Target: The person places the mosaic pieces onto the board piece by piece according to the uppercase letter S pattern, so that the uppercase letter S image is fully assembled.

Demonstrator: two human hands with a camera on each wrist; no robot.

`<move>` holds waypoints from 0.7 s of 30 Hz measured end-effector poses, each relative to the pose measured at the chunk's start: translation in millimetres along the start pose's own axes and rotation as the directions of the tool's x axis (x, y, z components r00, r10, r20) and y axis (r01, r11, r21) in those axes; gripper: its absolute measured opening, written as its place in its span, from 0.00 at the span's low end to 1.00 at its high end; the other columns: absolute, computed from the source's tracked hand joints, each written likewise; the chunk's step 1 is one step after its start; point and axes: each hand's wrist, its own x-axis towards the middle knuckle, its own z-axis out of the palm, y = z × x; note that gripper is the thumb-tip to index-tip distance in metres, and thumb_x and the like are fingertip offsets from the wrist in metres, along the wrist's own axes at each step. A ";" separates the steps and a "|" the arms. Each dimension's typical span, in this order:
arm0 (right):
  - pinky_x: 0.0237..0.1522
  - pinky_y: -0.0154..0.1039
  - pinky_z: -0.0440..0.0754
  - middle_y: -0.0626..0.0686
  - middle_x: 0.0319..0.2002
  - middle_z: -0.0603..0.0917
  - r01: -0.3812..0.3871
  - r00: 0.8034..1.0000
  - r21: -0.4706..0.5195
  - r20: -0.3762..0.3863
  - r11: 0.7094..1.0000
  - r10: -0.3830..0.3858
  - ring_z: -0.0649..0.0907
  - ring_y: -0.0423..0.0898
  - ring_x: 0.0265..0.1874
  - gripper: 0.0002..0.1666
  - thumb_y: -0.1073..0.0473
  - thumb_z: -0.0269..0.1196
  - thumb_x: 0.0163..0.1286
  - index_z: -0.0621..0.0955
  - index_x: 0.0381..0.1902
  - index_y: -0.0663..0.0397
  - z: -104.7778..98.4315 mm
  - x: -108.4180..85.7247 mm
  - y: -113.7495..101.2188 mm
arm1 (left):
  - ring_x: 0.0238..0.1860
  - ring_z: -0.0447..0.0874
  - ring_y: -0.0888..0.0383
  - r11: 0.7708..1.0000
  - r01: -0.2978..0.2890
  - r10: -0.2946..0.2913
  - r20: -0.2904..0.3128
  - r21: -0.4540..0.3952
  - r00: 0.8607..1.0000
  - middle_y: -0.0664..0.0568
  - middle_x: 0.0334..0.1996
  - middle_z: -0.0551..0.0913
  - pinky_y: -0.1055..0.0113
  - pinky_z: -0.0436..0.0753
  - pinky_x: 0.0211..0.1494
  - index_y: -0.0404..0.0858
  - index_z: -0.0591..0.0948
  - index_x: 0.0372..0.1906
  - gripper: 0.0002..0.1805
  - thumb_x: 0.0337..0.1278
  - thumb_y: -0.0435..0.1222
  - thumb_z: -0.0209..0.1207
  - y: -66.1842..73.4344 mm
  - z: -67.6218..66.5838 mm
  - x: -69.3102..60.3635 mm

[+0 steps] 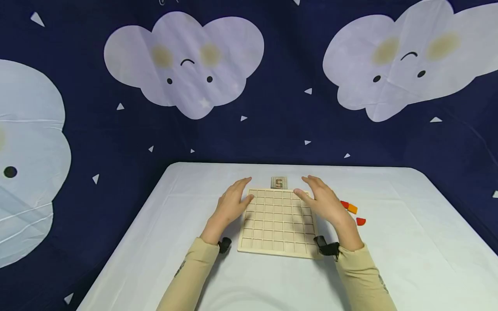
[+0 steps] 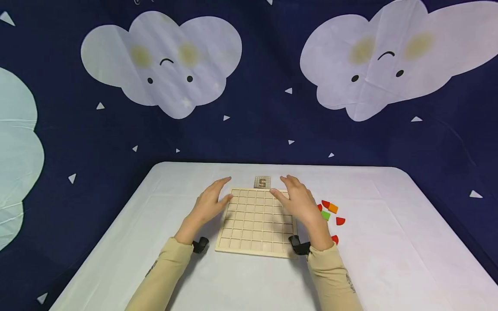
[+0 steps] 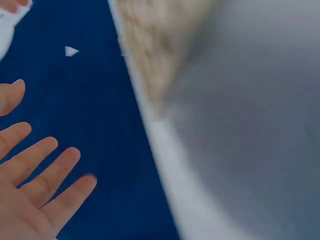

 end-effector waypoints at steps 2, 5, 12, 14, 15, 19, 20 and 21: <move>0.60 0.63 0.59 0.66 0.67 0.62 0.021 0.999 0.049 -0.050 0.999 -0.018 0.62 0.66 0.64 0.39 0.40 0.51 0.71 0.64 0.68 0.63 -11.4 -3.6 4.0 | 0.58 0.71 0.43 0.991 0.027 -0.023 0.033 -0.130 0.999 0.42 0.65 0.67 0.49 0.74 0.54 0.39 0.64 0.69 0.30 0.64 0.39 0.57 -13.8 6.3 -1.5; 0.57 0.61 0.64 0.64 0.64 0.67 0.052 0.990 0.109 -0.139 0.993 -0.037 0.68 0.63 0.60 0.34 0.44 0.53 0.72 0.67 0.66 0.63 -28.8 -10.4 8.9 | 0.52 0.76 0.45 0.938 0.107 -0.065 0.136 -0.329 0.989 0.41 0.64 0.68 0.52 0.76 0.50 0.37 0.65 0.68 0.29 0.63 0.35 0.57 -28.6 13.9 -3.9; 0.53 0.47 0.73 0.58 0.59 0.75 0.040 0.936 0.196 -0.350 0.980 0.031 0.76 0.57 0.54 0.27 0.48 0.54 0.72 0.73 0.61 0.60 -64.6 -27.5 24.4 | 0.37 0.77 0.57 0.857 0.190 -0.089 0.226 -0.479 0.970 0.43 0.62 0.71 0.64 0.75 0.36 0.38 0.67 0.67 0.32 0.55 0.29 0.61 -45.0 26.8 -6.2; 0.51 0.34 0.73 0.56 0.57 0.77 0.013 0.925 0.195 -0.374 0.981 0.062 0.77 0.51 0.52 0.26 0.47 0.54 0.72 0.74 0.59 0.59 -72.0 -30.9 32.1 | 0.34 0.76 0.58 0.860 0.187 -0.092 0.216 -0.474 0.972 0.43 0.61 0.72 0.65 0.74 0.33 0.37 0.69 0.66 0.33 0.52 0.27 0.62 -48.9 29.8 -8.0; 0.49 0.29 0.72 0.55 0.57 0.77 -0.002 0.922 0.194 -0.378 0.981 0.077 0.76 0.48 0.51 0.26 0.47 0.54 0.71 0.74 0.59 0.58 -75.2 -32.3 36.9 | 0.34 0.75 0.58 0.861 0.188 -0.096 0.212 -0.473 0.973 0.44 0.60 0.73 0.66 0.74 0.33 0.37 0.69 0.66 0.33 0.51 0.26 0.62 -50.3 30.6 -8.9; 0.43 0.21 0.68 0.56 0.56 0.77 -0.073 0.916 0.181 -0.377 0.981 0.137 0.75 0.42 0.49 0.26 0.46 0.54 0.71 0.75 0.59 0.57 -83.1 -38.7 59.4 | 0.33 0.76 0.59 0.867 0.187 -0.105 0.197 -0.463 0.975 0.45 0.58 0.75 0.67 0.75 0.34 0.38 0.70 0.65 0.35 0.47 0.24 0.63 -54.7 32.0 -11.6; 0.42 0.24 0.69 0.57 0.56 0.77 -0.091 0.916 0.180 -0.371 0.979 0.154 0.75 0.43 0.49 0.27 0.45 0.54 0.71 0.75 0.59 0.57 -83.9 -40.5 65.0 | 0.33 0.76 0.58 0.869 0.184 -0.105 0.192 -0.458 0.976 0.45 0.57 0.76 0.67 0.76 0.33 0.38 0.70 0.65 0.35 0.47 0.24 0.63 -55.3 31.9 -11.8; 0.41 0.25 0.70 0.58 0.56 0.77 -0.109 0.915 0.181 -0.365 0.977 0.170 0.75 0.43 0.48 0.27 0.45 0.54 0.71 0.75 0.59 0.57 -84.1 -42.3 70.5 | 0.33 0.76 0.58 0.870 0.186 -0.109 0.189 -0.457 0.976 0.45 0.54 0.77 0.67 0.75 0.33 0.38 0.70 0.65 0.35 0.47 0.23 0.63 -55.6 31.5 -11.7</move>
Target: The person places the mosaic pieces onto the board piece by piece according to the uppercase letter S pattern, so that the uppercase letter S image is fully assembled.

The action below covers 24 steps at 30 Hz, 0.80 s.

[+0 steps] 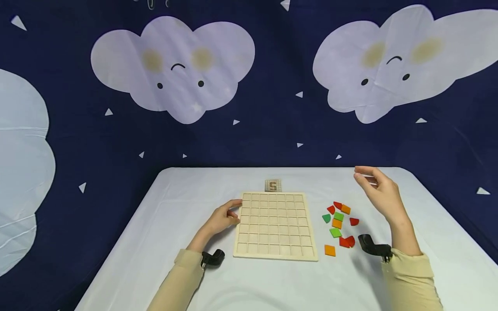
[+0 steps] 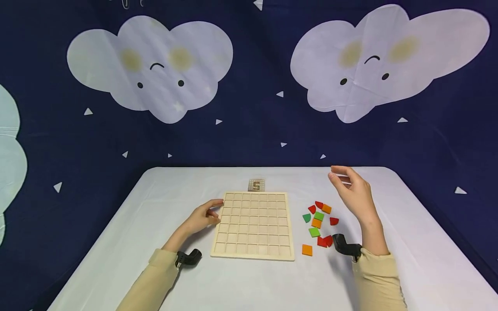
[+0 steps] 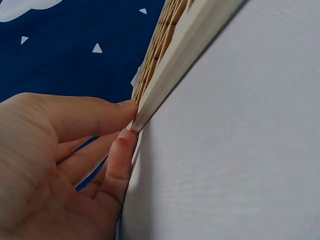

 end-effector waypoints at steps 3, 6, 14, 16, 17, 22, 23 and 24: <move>0.38 0.27 0.72 0.59 0.55 0.77 -0.042 0.999 0.005 0.016 0.999 0.042 0.76 0.39 0.45 0.28 0.45 0.54 0.71 0.74 0.60 0.57 -1.1 -2.6 14.4 | 0.33 0.76 0.58 1.000 0.008 -0.007 -0.015 0.007 1.000 0.47 0.47 0.80 0.67 0.75 0.33 0.38 0.71 0.65 0.35 0.47 0.23 0.63 -0.5 -1.7 -1.2; 0.36 0.25 0.75 0.59 0.53 0.77 -0.083 0.996 0.070 0.024 0.994 0.081 0.76 0.30 0.39 0.29 0.46 0.56 0.70 0.74 0.59 0.60 0.4 -5.1 31.4 | 0.32 0.75 0.58 1.000 0.019 -0.019 -0.015 0.007 1.000 0.49 0.38 0.81 0.67 0.74 0.32 0.38 0.70 0.65 0.35 0.48 0.24 0.63 -1.1 -2.4 -1.3; 0.36 0.30 0.80 0.41 0.39 0.82 -0.326 0.944 0.430 0.095 0.842 0.317 0.83 0.36 0.35 0.28 0.43 0.63 0.62 0.75 0.54 0.52 25.7 -7.6 143.2 | 0.33 0.75 0.58 0.999 0.032 -0.032 -0.003 -0.023 0.999 0.47 0.46 0.80 0.67 0.74 0.32 0.37 0.69 0.65 0.36 0.47 0.23 0.63 -2.9 -1.0 -2.2; 0.37 0.33 0.81 0.38 0.37 0.82 -0.396 0.917 0.440 0.149 0.806 0.369 0.84 0.37 0.34 0.30 0.44 0.64 0.62 0.73 0.54 0.57 26.5 -13.9 143.6 | 0.33 0.76 0.58 0.999 0.023 -0.023 -0.006 -0.034 1.000 0.47 0.50 0.79 0.68 0.75 0.33 0.36 0.69 0.65 0.36 0.47 0.23 0.63 -3.6 -0.6 -2.6; 0.36 0.34 0.81 0.38 0.35 0.82 -0.425 0.905 0.433 0.175 0.795 0.388 0.84 0.38 0.33 0.31 0.45 0.64 0.63 0.71 0.55 0.61 25.2 -18.4 136.8 | 0.34 0.76 0.57 0.999 0.017 -0.017 -0.007 -0.039 1.000 0.45 0.52 0.79 0.67 0.75 0.33 0.35 0.69 0.65 0.35 0.46 0.23 0.63 2.7 -1.4 -5.4; 0.35 0.37 0.82 0.56 0.40 0.81 -0.497 0.862 0.235 0.247 0.835 0.443 0.84 0.40 0.30 0.43 0.45 0.63 0.64 0.63 0.59 0.77 22.0 -38.6 101.5 | 0.35 0.77 0.56 0.999 0.011 -0.012 -0.004 -0.040 1.000 0.44 0.55 0.78 0.65 0.75 0.35 0.35 0.70 0.65 0.35 0.46 0.23 0.63 3.0 -0.2 -4.4; 0.35 0.36 0.82 0.61 0.42 0.80 -0.494 0.861 0.193 0.246 0.848 0.446 0.84 0.40 0.30 0.44 0.44 0.64 0.63 0.63 0.59 0.76 24.1 -40.6 102.5 | 0.35 0.77 0.56 0.999 0.014 -0.014 -0.005 -0.037 1.000 0.44 0.56 0.77 0.65 0.76 0.35 0.35 0.69 0.65 0.35 0.46 0.23 0.63 3.9 0.1 -4.1; 0.33 0.35 0.82 0.64 0.44 0.79 -0.491 0.860 0.150 0.240 0.858 0.450 0.83 0.40 0.29 0.44 0.43 0.64 0.63 0.63 0.59 0.76 26.7 -42.0 103.8 | 0.35 0.77 0.58 0.999 0.013 -0.014 -0.004 -0.036 1.000 0.45 0.56 0.77 0.66 0.76 0.35 0.36 0.70 0.65 0.36 0.46 0.23 0.64 -2.2 1.1 -0.9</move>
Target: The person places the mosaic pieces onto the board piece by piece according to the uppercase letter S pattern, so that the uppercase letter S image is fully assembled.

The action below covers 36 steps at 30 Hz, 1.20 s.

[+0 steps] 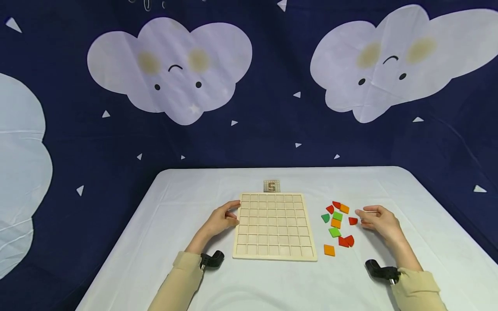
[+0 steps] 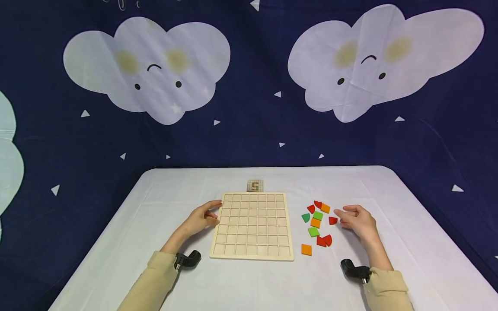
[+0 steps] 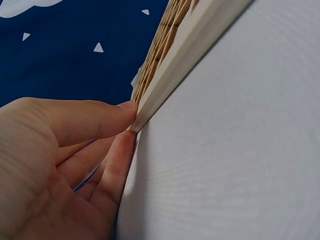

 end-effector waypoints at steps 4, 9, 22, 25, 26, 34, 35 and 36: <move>0.26 0.32 0.78 0.60 0.39 0.81 0.034 0.999 -0.155 -0.034 0.987 -0.040 0.82 0.41 0.26 0.41 0.42 0.66 0.60 0.69 0.56 0.71 9.5 -0.6 3.4 | 0.35 0.77 0.57 1.000 -0.011 0.011 0.004 -0.010 1.000 0.45 0.57 0.76 0.69 0.75 0.34 0.36 0.69 0.65 0.36 0.47 0.23 0.64 0.0 -1.1 -0.8; 0.24 0.34 0.75 0.61 0.36 0.81 0.117 0.988 -0.274 -0.070 0.955 -0.141 0.80 0.48 0.26 0.34 0.47 0.69 0.57 0.73 0.49 0.69 19.4 -3.9 1.2 | 0.36 0.77 0.56 1.000 -0.018 0.018 0.006 -0.022 1.000 0.44 0.57 0.76 0.68 0.75 0.33 0.34 0.69 0.65 0.36 0.46 0.24 0.65 -1.3 -1.3 -1.1; 0.32 0.37 0.76 0.64 0.38 0.81 0.326 0.917 -0.387 -0.093 0.863 -0.388 0.80 0.55 0.33 0.21 0.66 0.68 0.56 0.75 0.46 0.68 32.3 -2.5 8.4 | 0.34 0.76 0.59 0.998 -0.062 0.061 0.009 0.020 0.998 0.45 0.50 0.79 0.68 0.76 0.35 0.33 0.69 0.65 0.34 0.48 0.26 0.62 0.8 -2.0 -4.2; 0.32 0.36 0.77 0.63 0.37 0.82 0.346 0.901 -0.390 -0.115 0.853 -0.418 0.81 0.55 0.32 0.19 0.67 0.69 0.55 0.76 0.43 0.67 33.0 -1.1 10.7 | 0.35 0.76 0.58 0.999 -0.036 0.035 0.011 0.017 0.999 0.46 0.52 0.79 0.68 0.76 0.35 0.35 0.68 0.66 0.35 0.48 0.26 0.63 1.1 -2.0 -3.6; 0.32 0.36 0.77 0.63 0.37 0.82 0.350 0.898 -0.393 -0.119 0.851 -0.424 0.81 0.55 0.32 0.18 0.68 0.69 0.55 0.76 0.42 0.67 33.3 -0.7 11.2 | 0.35 0.76 0.58 0.999 -0.029 0.029 0.010 0.020 1.000 0.46 0.51 0.79 0.68 0.75 0.35 0.35 0.69 0.66 0.35 0.48 0.26 0.63 1.1 -1.9 -3.5; 0.32 0.30 0.75 0.65 0.39 0.82 0.317 0.918 -0.356 -0.120 0.879 -0.379 0.81 0.56 0.35 0.18 0.64 0.65 0.58 0.75 0.45 0.66 25.2 -0.9 0.1 | 0.35 0.77 0.59 1.000 -0.013 0.013 0.006 0.009 1.000 0.47 0.51 0.80 0.69 0.76 0.36 0.36 0.69 0.66 0.35 0.48 0.25 0.64 -0.5 -1.1 -2.3; 0.31 0.28 0.75 0.66 0.40 0.82 0.314 0.919 -0.336 -0.128 0.888 -0.374 0.82 0.56 0.36 0.19 0.64 0.65 0.59 0.75 0.46 0.65 22.0 -0.6 -4.2 | 0.35 0.77 0.59 1.000 -0.016 0.016 0.008 0.010 1.000 0.47 0.50 0.80 0.68 0.76 0.36 0.36 0.69 0.66 0.35 0.48 0.25 0.64 -1.0 -1.1 -1.9; 0.30 0.26 0.74 0.66 0.41 0.82 0.317 0.918 -0.308 -0.138 0.897 -0.372 0.82 0.56 0.37 0.19 0.63 0.65 0.60 0.74 0.47 0.65 19.0 0.0 -8.8 | 0.35 0.77 0.59 1.000 -0.018 0.018 0.007 0.009 1.000 0.47 0.50 0.80 0.68 0.76 0.37 0.36 0.69 0.66 0.35 0.48 0.25 0.64 -1.2 -1.2 -1.7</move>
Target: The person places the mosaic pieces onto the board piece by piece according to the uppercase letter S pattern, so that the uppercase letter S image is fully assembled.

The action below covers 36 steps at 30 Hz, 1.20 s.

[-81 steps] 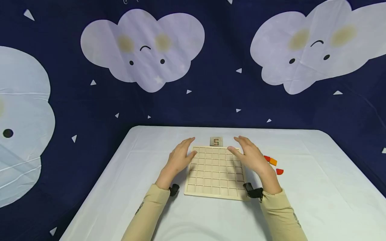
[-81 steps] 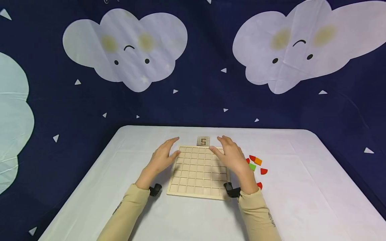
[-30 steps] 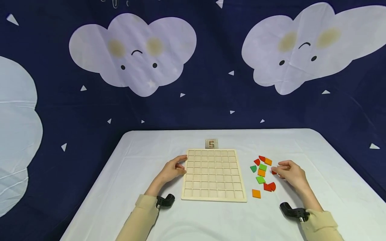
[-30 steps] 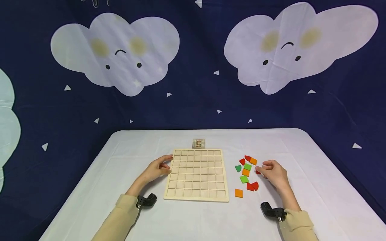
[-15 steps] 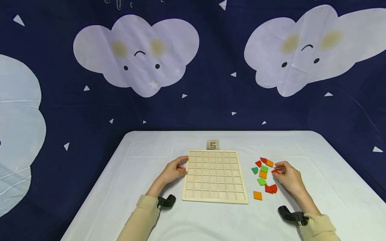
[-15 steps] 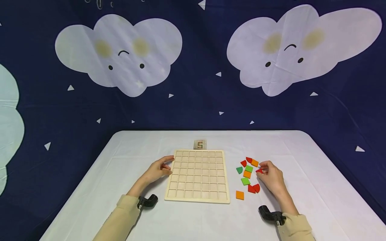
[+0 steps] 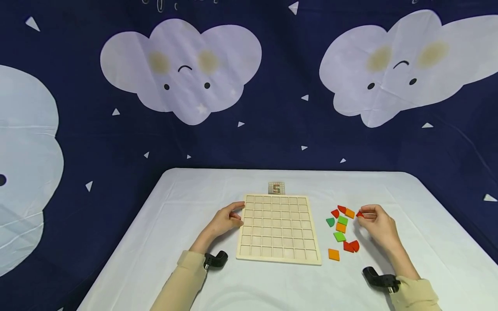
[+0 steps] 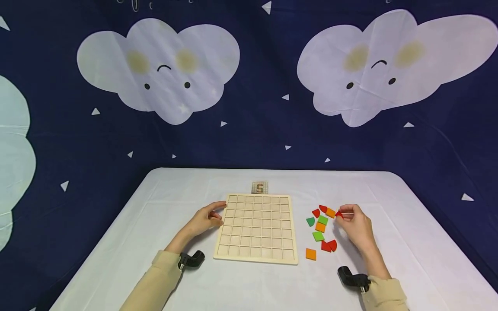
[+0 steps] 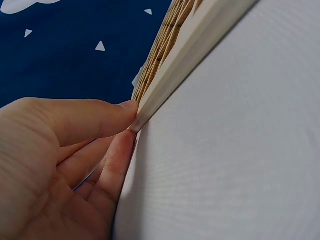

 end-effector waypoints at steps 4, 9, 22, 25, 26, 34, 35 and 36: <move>0.31 0.23 0.75 0.57 0.43 0.83 -0.019 0.998 0.155 -0.055 0.988 0.028 0.82 0.42 0.36 0.20 0.59 0.66 0.61 0.75 0.49 0.58 -8.6 12.5 -8.5 | 0.35 0.77 0.59 1.000 -0.001 0.001 0.000 -0.001 1.000 0.48 0.48 0.80 0.67 0.76 0.36 0.37 0.69 0.66 0.35 0.48 0.25 0.64 0.2 -0.3 -0.2; 0.33 0.22 0.75 0.51 0.43 0.82 0.041 0.998 0.327 -0.057 0.944 -0.024 0.79 0.33 0.35 0.21 0.56 0.68 0.60 0.76 0.49 0.54 -2.4 29.2 -32.2 | 0.34 0.77 0.57 1.000 0.001 -0.001 -0.005 -0.022 1.000 0.47 0.45 0.81 0.67 0.75 0.36 0.35 0.70 0.65 0.35 0.46 0.24 0.64 0.9 -1.5 -1.2; 0.38 0.25 0.77 0.62 0.46 0.82 -0.012 0.996 0.414 0.084 0.910 -0.024 0.80 0.31 0.35 0.20 0.60 0.64 0.65 0.75 0.51 0.65 60.9 49.7 -84.4 | 0.35 0.77 0.57 0.999 -0.023 0.023 -0.001 -0.031 1.000 0.43 0.55 0.77 0.67 0.76 0.37 0.34 0.70 0.64 0.35 0.46 0.24 0.65 -1.2 -0.5 0.0; 0.37 0.26 0.77 0.63 0.46 0.82 -0.028 0.996 0.404 0.087 0.914 -0.008 0.80 0.31 0.34 0.20 0.61 0.64 0.64 0.75 0.51 0.66 64.1 50.8 -82.5 | 0.35 0.78 0.58 1.000 -0.026 0.026 0.003 -0.017 1.000 0.43 0.56 0.77 0.67 0.77 0.37 0.34 0.70 0.64 0.35 0.46 0.24 0.65 -1.8 -0.1 0.6; 0.37 0.26 0.76 0.63 0.46 0.82 -0.029 0.996 0.403 0.086 0.915 -0.006 0.80 0.31 0.34 0.20 0.61 0.64 0.64 0.75 0.51 0.66 64.0 51.3 -82.3 | 0.36 0.78 0.58 1.000 -0.025 0.026 0.003 -0.013 1.000 0.43 0.57 0.76 0.67 0.77 0.37 0.34 0.70 0.65 0.35 0.47 0.24 0.65 -1.8 0.0 0.9; 0.40 0.28 0.76 0.62 0.48 0.81 -0.036 0.989 0.424 0.146 0.905 -0.029 0.80 0.32 0.36 0.22 0.58 0.64 0.65 0.74 0.53 0.65 66.9 61.2 -84.9 | 0.35 0.78 0.58 0.999 -0.017 0.017 0.006 -0.040 1.000 0.43 0.57 0.76 0.68 0.77 0.37 0.34 0.69 0.65 0.35 0.47 0.24 0.64 -2.4 -1.4 1.6; 0.40 0.28 0.76 0.62 0.48 0.81 -0.040 0.985 0.428 0.168 0.903 -0.036 0.80 0.33 0.36 0.22 0.59 0.63 0.65 0.73 0.53 0.65 69.0 63.3 -85.0 | 0.35 0.78 0.58 0.999 -0.017 0.017 0.010 -0.048 1.000 0.42 0.58 0.75 0.68 0.76 0.37 0.34 0.69 0.65 0.35 0.47 0.24 0.64 -2.4 -1.2 1.7; 0.41 0.28 0.76 0.62 0.48 0.81 -0.044 0.980 0.430 0.193 0.902 -0.044 0.80 0.34 0.37 0.22 0.60 0.63 0.65 0.73 0.53 0.66 71.4 65.5 -84.9 | 0.35 0.78 0.58 0.999 -0.018 0.019 0.013 -0.051 1.000 0.42 0.58 0.75 0.68 0.76 0.37 0.34 0.69 0.65 0.35 0.47 0.24 0.64 -2.1 -1.0 1.9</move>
